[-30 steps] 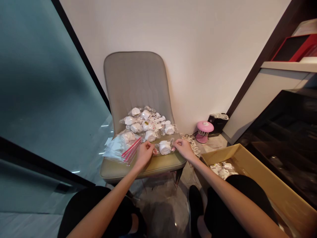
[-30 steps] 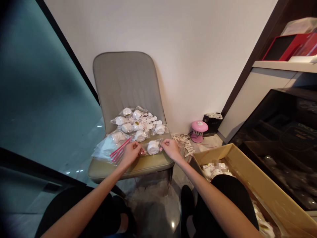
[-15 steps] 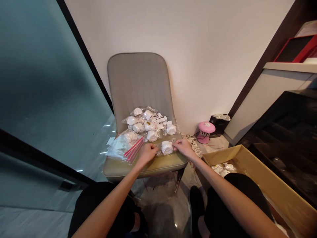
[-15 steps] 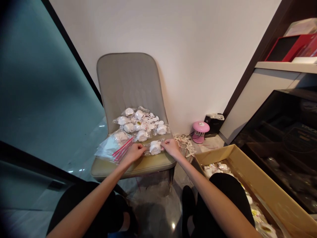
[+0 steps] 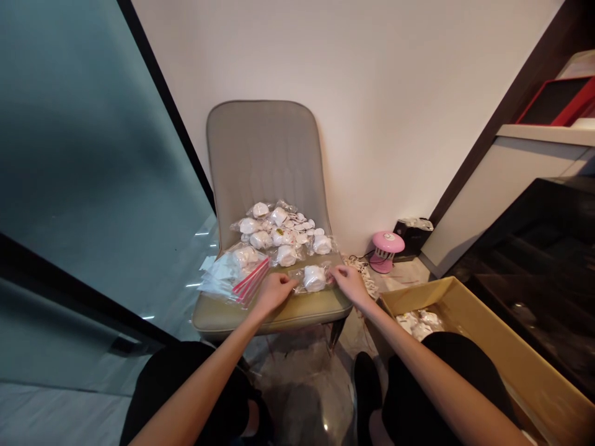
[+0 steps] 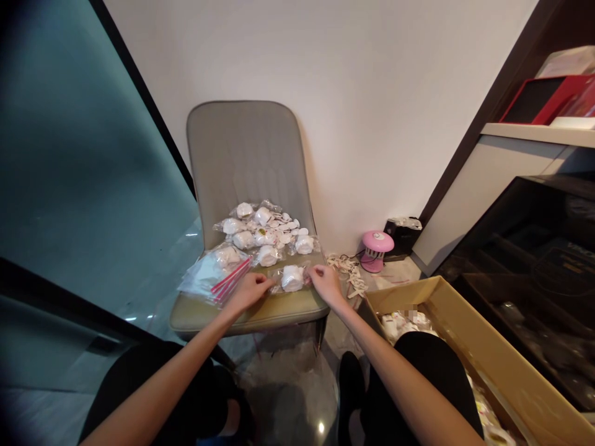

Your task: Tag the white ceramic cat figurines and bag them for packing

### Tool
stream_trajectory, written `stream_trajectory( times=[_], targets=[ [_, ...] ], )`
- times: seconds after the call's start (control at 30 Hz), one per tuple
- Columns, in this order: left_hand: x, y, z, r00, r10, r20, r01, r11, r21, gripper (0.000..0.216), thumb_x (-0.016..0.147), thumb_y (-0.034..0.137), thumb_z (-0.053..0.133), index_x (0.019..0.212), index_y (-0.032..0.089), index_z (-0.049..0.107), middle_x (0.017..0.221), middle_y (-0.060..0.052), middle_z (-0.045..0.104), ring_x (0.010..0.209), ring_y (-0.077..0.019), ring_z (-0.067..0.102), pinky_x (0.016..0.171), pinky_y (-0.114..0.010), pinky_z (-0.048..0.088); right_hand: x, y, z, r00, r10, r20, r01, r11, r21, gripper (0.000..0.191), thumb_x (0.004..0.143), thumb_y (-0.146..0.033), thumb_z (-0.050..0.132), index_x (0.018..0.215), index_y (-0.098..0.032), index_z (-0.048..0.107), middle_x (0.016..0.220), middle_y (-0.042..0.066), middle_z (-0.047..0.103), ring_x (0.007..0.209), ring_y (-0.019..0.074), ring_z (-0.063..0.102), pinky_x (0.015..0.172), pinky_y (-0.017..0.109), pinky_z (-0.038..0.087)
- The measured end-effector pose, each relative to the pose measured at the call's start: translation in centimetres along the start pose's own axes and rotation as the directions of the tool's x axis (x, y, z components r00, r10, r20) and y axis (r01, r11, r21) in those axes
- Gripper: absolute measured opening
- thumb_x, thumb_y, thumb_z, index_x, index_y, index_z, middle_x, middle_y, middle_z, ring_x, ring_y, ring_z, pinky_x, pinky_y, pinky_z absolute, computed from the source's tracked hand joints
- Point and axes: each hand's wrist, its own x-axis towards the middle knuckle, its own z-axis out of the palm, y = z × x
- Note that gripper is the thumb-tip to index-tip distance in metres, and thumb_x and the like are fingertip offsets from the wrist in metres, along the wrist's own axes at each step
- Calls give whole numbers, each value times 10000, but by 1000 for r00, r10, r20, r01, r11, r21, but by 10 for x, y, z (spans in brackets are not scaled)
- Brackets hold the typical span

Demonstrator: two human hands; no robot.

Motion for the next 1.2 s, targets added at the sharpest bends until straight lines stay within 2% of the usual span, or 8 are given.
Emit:
stream_trajectory(
  times=[0.13,0.2,0.33,0.43,0.63,0.73,0.93,1.2],
  targets=[
    [0,-6,0,998,62,9,-60,990,-127,341,804,480,564,690,176,668,600,-6,629,547,-148,572,550,-240,356,-2,0,-5,992,-124,-29,126,988,85,347,887,-431,504,841,-186,746,874,44,752,735,183,648,640,254,458],
    [-1,-6,-2,997,63,41,-53,976,-209,328,805,477,562,763,175,684,657,-8,650,545,-141,586,557,-239,383,-2,0,-8,991,-136,-15,137,986,97,342,889,-419,502,874,-188,753,883,47,747,700,176,634,611,252,457],
    [-6,3,-8,993,-12,119,47,956,-290,322,773,469,584,783,164,688,740,-27,679,507,-122,584,512,-229,383,-1,3,-13,991,-83,109,70,991,112,363,891,-432,493,864,-183,756,785,33,722,621,156,612,547,236,443],
    [-9,9,-12,984,-63,168,110,950,-291,327,746,468,597,766,157,693,779,-49,697,507,-121,583,469,-219,354,0,4,-17,979,-29,200,-2,988,153,350,874,-440,519,920,-180,749,859,33,731,603,135,626,540,223,445],
    [-7,9,-13,983,-63,170,114,942,-315,340,738,460,586,797,150,712,822,-71,713,540,-129,603,473,-215,337,0,0,-23,964,-27,265,-27,980,197,377,870,-476,526,960,-184,746,945,55,742,653,135,662,554,215,453],
    [-5,6,-11,984,-67,166,111,955,-275,337,732,457,588,751,144,709,750,-74,712,562,-144,609,482,-214,321,1,-1,-23,958,-32,284,-22,982,185,368,859,-466,535,914,-178,757,933,60,754,659,144,665,569,225,463],
    [-5,1,-11,985,-85,151,120,964,-235,381,731,499,611,742,138,730,620,-65,679,570,-160,595,508,-230,329,5,8,-20,976,30,214,-61,988,140,374,857,-438,525,782,-169,773,644,33,704,587,154,620,535,225,433],
    [-5,2,-10,988,-109,107,135,950,-281,378,743,504,643,773,140,740,591,-39,645,551,-146,569,511,-233,345,7,19,-14,999,44,13,-45,998,54,494,895,-499,463,696,-157,760,577,33,664,541,161,586,536,247,409]
  ],
)
